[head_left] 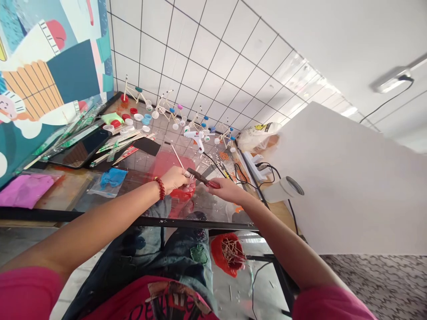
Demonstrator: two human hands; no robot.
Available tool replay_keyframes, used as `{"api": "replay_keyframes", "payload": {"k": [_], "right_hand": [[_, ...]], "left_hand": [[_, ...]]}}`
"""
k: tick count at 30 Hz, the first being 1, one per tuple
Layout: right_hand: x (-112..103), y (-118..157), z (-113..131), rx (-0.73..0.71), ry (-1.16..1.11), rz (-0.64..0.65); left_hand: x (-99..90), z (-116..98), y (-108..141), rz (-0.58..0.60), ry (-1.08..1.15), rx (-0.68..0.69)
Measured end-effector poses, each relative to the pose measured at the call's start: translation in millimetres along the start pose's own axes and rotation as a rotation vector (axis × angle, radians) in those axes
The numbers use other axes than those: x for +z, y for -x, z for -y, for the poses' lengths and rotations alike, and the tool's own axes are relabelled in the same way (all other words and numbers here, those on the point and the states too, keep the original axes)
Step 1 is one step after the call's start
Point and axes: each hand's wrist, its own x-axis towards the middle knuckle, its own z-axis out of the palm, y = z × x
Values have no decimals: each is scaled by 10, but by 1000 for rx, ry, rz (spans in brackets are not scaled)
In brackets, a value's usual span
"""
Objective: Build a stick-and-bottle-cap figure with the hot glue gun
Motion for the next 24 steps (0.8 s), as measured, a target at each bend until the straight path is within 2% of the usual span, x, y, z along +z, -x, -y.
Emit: {"api": "replay_keyframes", "payload": {"k": [2, 6, 10, 15, 20, 24], "right_hand": [[-4, -24, 36, 1, 128, 28], [48, -70, 86, 6, 252, -37], [84, -130, 110, -17, 238, -29], [53, -200, 133, -71, 48, 88], [114, -199, 191, -25, 89, 40], [187, -149, 253, 9, 149, 24]], "left_hand": [[13, 8, -6, -7, -4, -21], [21, 20, -23, -44, 16, 7], [11, 39, -55, -73, 29, 31], [-26, 36, -86, -53, 31, 37], [-58, -14, -62, 13, 34, 25], [-45, -53, -54, 10, -12, -25]]}}
